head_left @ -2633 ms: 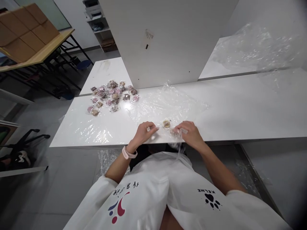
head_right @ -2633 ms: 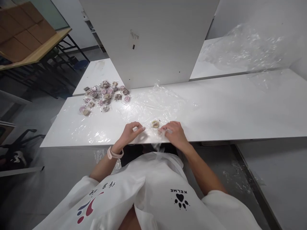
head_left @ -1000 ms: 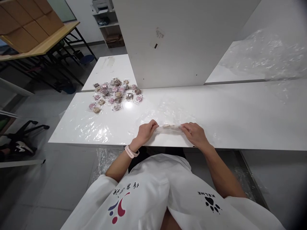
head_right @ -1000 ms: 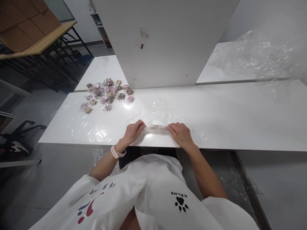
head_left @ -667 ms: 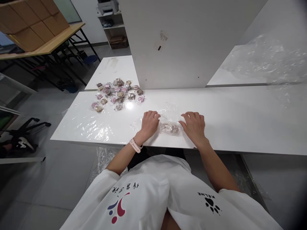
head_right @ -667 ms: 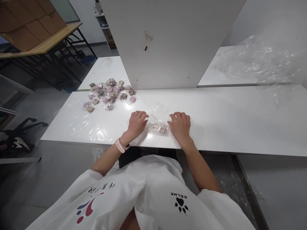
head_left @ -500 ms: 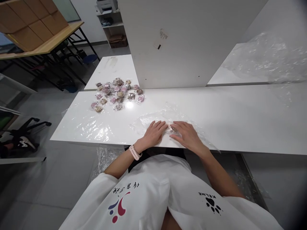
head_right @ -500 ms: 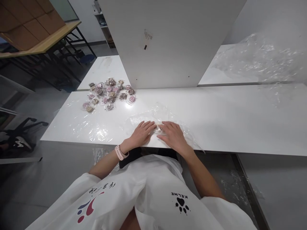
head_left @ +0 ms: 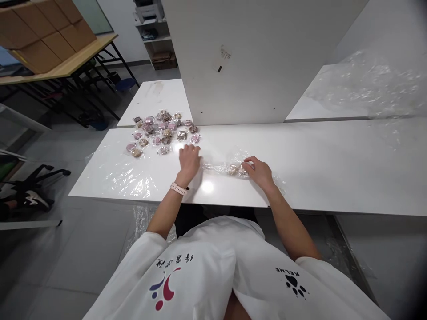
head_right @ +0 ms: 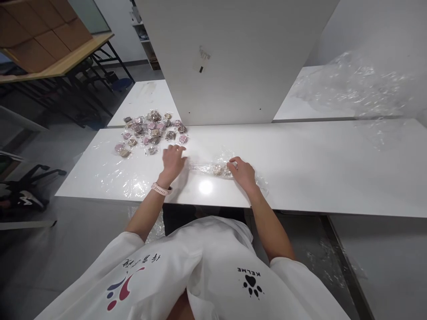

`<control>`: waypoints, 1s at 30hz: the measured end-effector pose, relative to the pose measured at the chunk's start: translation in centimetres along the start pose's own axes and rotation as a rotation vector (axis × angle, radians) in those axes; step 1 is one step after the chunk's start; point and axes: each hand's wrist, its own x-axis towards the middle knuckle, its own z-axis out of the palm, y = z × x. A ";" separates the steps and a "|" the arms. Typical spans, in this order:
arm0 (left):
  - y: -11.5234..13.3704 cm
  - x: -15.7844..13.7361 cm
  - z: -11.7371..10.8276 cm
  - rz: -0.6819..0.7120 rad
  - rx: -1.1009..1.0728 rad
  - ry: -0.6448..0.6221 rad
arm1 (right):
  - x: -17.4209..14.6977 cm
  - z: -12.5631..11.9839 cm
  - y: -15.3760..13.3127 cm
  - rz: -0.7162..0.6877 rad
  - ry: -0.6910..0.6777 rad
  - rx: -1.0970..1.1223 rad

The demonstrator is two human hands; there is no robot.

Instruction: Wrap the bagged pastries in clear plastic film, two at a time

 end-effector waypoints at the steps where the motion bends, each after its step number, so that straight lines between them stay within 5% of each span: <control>1: -0.3 -0.6 -0.6 -0.062 -0.050 0.095 | 0.1 0.1 -0.1 0.003 0.000 -0.005; 3: -0.1 -2.7 -1.1 -0.187 -0.343 0.060 | 0.0 0.3 -0.1 0.000 0.012 -0.012; 6: 1.9 -6.4 -0.1 -0.349 -1.090 -0.508 | -0.3 0.6 0.0 0.009 0.036 -0.038; 8: 3.2 -7.6 1.3 -0.514 -1.517 -0.755 | -0.4 0.8 0.0 0.022 0.050 -0.059; 12: 4.1 -5.9 3.5 -0.766 -1.893 -0.595 | -0.6 0.9 -0.1 0.029 0.066 -0.073; 16: 5.2 -4.0 4.7 -0.616 -1.623 -0.288 | -0.6 0.9 0.0 0.038 0.068 -0.080; 20: 7.6 -4.9 7.0 -0.033 -0.935 0.048 | -0.3 1.1 0.1 0.042 0.065 -0.107; 24: 8.5 -5.7 9.1 0.503 -0.281 -0.015 | -0.1 1.4 0.0 0.046 0.030 -0.153; 27: 8.0 -5.7 9.4 0.596 -0.036 -0.101 | -1.2 0.5 0.3 -0.044 0.012 -0.143; 30: 7.6 -5.8 9.1 0.587 0.013 -0.122 | -3.9 -1.6 2.0 -0.160 0.183 -0.235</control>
